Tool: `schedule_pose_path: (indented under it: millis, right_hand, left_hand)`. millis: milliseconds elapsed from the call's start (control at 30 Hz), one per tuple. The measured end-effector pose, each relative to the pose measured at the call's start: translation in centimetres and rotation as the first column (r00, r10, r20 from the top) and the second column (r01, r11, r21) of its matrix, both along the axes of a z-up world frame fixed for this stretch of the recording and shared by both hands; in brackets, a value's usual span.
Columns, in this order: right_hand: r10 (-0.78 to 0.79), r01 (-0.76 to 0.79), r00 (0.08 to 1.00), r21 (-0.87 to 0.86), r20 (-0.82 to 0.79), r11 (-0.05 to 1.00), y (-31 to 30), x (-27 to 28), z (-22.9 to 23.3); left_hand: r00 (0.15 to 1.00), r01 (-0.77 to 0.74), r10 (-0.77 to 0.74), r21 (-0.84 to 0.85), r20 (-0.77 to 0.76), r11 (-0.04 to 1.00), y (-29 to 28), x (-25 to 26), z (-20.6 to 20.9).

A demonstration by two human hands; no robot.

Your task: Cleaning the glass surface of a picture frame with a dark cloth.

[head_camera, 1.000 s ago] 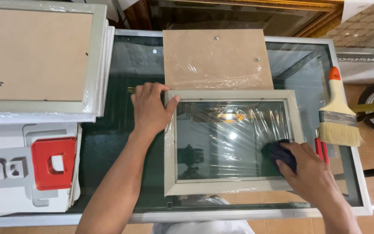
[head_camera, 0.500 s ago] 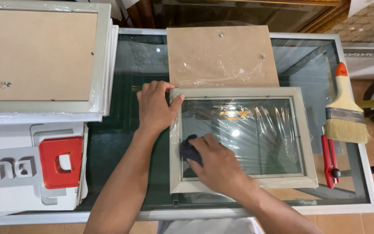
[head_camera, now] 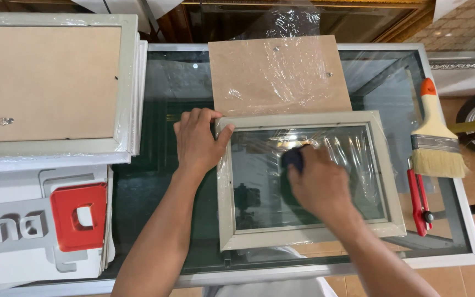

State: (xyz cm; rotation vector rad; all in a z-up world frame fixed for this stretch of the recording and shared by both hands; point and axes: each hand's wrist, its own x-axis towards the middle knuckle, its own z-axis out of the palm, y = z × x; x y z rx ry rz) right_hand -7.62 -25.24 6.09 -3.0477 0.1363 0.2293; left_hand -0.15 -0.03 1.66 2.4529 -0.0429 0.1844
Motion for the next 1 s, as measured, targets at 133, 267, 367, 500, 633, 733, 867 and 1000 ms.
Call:
schedule_pose_path:
  millis: [133,267,367,500,633,733,867,1000]
  right_hand:
    - [0.224,-0.247,0.964,0.174,0.144,0.953,7.5,-0.7,0.4]
    - [0.321,-0.304,0.947,0.431,0.035,0.85,6.4,0.1,2.8]
    - [0.099,-0.119,0.993,0.477,0.066,0.871,-0.8,1.1,2.3]
    - [-0.291,0.287,0.956,0.074,0.044,0.955,-12.9,4.1,-2.0]
    - [-0.221,0.225,0.971,-0.037,0.095,0.974,-7.2,4.3,-1.5]
    - [-0.085,0.083,0.994,0.026,0.068,0.996,-0.1,4.0,-0.6]
    - [0.267,-0.273,0.962,0.172,0.06,0.946,6.6,3.9,0.0]
    - [0.502,-0.496,0.865,0.196,0.026,0.846,8.4,6.6,1.1]
  left_hand:
    - [1.0,0.011,-0.011,-0.016,-0.001,1.0,0.1,-0.1,-0.1]
    - [1.0,0.012,-0.012,-0.009,0.014,1.0,0.3,-0.1,-0.2]
    - [1.0,0.003,-0.002,-0.016,0.029,1.0,0.1,0.0,-0.2]
    - [0.998,0.006,-0.005,-0.016,0.063,1.0,0.0,-0.1,-0.3]
    - [0.999,0.008,-0.008,-0.013,0.041,1.0,0.1,-0.1,0.0]
    - [0.998,0.01,-0.009,-0.008,0.068,1.0,0.1,0.0,-0.3]
    - [0.993,0.002,-0.004,0.019,0.117,1.0,0.3,0.1,-1.1]
    - [0.991,-0.019,0.015,0.025,0.134,0.999,0.1,0.1,-1.3]
